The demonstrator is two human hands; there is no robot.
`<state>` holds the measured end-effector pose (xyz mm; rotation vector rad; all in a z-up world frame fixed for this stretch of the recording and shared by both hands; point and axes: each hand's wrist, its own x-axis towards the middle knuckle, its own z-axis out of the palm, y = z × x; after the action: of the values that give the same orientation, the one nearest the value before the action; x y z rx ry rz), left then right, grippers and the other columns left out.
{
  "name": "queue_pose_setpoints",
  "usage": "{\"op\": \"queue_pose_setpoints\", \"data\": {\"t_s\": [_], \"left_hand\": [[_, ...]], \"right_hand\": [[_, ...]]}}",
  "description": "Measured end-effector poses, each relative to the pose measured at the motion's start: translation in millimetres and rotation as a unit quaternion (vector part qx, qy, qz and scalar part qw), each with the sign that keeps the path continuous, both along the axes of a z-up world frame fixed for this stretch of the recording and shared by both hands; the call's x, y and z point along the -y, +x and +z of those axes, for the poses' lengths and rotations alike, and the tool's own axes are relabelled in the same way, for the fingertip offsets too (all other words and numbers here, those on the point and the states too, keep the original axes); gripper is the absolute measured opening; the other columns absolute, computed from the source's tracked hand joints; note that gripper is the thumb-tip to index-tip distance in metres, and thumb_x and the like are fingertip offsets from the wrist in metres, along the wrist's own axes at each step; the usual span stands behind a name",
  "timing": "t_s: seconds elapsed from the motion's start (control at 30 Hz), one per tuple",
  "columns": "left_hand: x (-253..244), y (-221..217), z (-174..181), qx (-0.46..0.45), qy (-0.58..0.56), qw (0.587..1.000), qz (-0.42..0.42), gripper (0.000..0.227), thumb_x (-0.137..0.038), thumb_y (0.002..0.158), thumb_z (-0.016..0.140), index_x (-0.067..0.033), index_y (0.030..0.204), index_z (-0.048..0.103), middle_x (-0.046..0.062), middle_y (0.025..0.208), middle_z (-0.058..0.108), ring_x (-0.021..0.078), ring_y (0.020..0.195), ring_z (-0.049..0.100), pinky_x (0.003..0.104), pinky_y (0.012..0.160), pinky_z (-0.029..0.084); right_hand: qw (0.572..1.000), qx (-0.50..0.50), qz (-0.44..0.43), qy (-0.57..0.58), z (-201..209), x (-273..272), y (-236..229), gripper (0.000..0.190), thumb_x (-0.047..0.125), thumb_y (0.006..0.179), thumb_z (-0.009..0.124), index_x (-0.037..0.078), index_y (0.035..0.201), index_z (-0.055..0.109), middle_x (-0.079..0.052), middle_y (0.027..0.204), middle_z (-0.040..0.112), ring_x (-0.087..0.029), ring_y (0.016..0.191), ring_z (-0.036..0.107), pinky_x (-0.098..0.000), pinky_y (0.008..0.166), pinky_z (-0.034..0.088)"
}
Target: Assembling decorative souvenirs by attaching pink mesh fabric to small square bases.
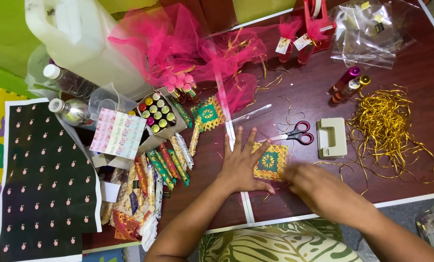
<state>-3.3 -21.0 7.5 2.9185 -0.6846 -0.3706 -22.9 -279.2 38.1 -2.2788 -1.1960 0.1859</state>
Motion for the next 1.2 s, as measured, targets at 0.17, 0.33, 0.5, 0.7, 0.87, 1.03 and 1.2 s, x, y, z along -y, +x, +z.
{"op": "queue_pose_setpoints", "data": {"t_s": [0.17,0.33,0.5,0.7,0.87,1.03,1.2], "left_hand": [[-2.0,-3.4,-2.4,0.03,-0.04,0.999,0.004,0.137,-0.097,0.052,0.062,-0.0289,0.163,0.018,0.021,0.169,0.009,0.055,0.152,-0.001,0.078,0.112,0.0],[-6.0,-6.3,-7.1,0.037,-0.067,0.997,0.014,0.13,-0.089,0.048,0.066,-0.0239,0.157,0.038,0.021,0.168,0.023,0.0554,0.152,0.01,0.079,0.113,0.011],[-16.6,-17.2,-2.6,0.042,-0.103,0.994,0.016,0.137,-0.091,0.054,0.059,-0.0066,0.158,0.03,0.029,0.167,0.018,0.0559,0.152,0.009,0.077,0.115,0.005],[-34.2,-38.1,-13.6,0.06,-0.09,0.994,0.003,0.15,-0.1,0.05,0.048,-0.0007,0.159,0.025,0.028,0.166,0.02,0.0523,0.153,0.011,0.073,0.117,0.007],[-50.7,-46.5,-19.1,0.053,-0.081,0.995,0.033,0.154,-0.104,0.049,0.045,-0.0002,0.159,0.021,0.027,0.167,0.016,0.049,0.154,0.009,0.071,0.118,0.004],[-55.6,-51.1,-21.7,0.054,-0.077,0.994,0.046,0.154,-0.106,0.051,0.042,-0.0005,0.16,0.019,0.025,0.167,0.017,0.0443,0.155,0.01,0.068,0.12,0.002],[-63.4,-57.0,-15.6,0.027,-0.053,0.997,0.053,0.154,-0.107,0.053,0.044,-0.001,0.161,0.015,0.024,0.168,0.012,0.0413,0.156,0.005,0.069,0.119,-0.003]], "right_hand": [[0.936,-0.165,-0.145,0.277,0.0,-57.7,9.1,0.063,0.025,0.101,0.047,0.0,0.156,0.027,-0.022,0.157,0.041,-0.039,0.145,0.036,-0.0519,0.119,0.028],[0.961,-0.082,-0.121,0.233,-66.5,-92.4,32.2,0.08,0.04,0.107,0.039,-0.01,0.159,0.004,-0.037,0.161,0.022,-0.057,0.148,0.014,-0.0652,0.12,0.014],[0.989,0.098,-0.083,-0.074,-87.0,-85.9,29.6,0.105,0.076,0.096,0.04,-0.005,0.16,0.017,-0.026,0.161,0.031,-0.041,0.152,0.024,-0.0509,0.127,0.01],[0.973,0.169,-0.065,-0.144,-64.6,-72.2,32.0,0.13,0.101,0.073,0.047,0.006,0.16,0.029,-0.018,0.164,0.032,-0.034,0.154,0.026,-0.0476,0.127,0.016],[0.969,0.162,-0.071,-0.174,-59.6,-68.4,35.2,0.132,0.107,0.067,0.046,0.014,0.16,0.03,-0.01,0.165,0.032,-0.029,0.155,0.025,-0.0464,0.127,0.012],[0.961,0.164,-0.096,-0.199,-62.7,-67.4,37.6,0.138,0.11,0.061,0.048,0.017,0.16,0.028,-0.005,0.167,0.028,-0.026,0.156,0.022,-0.0446,0.129,0.008],[0.963,0.136,-0.111,-0.203,-60.7,-67.1,39.8,0.143,0.111,0.056,0.054,0.018,0.162,0.026,-0.005,0.167,0.028,-0.027,0.156,0.019,-0.0461,0.128,0.005]]}}
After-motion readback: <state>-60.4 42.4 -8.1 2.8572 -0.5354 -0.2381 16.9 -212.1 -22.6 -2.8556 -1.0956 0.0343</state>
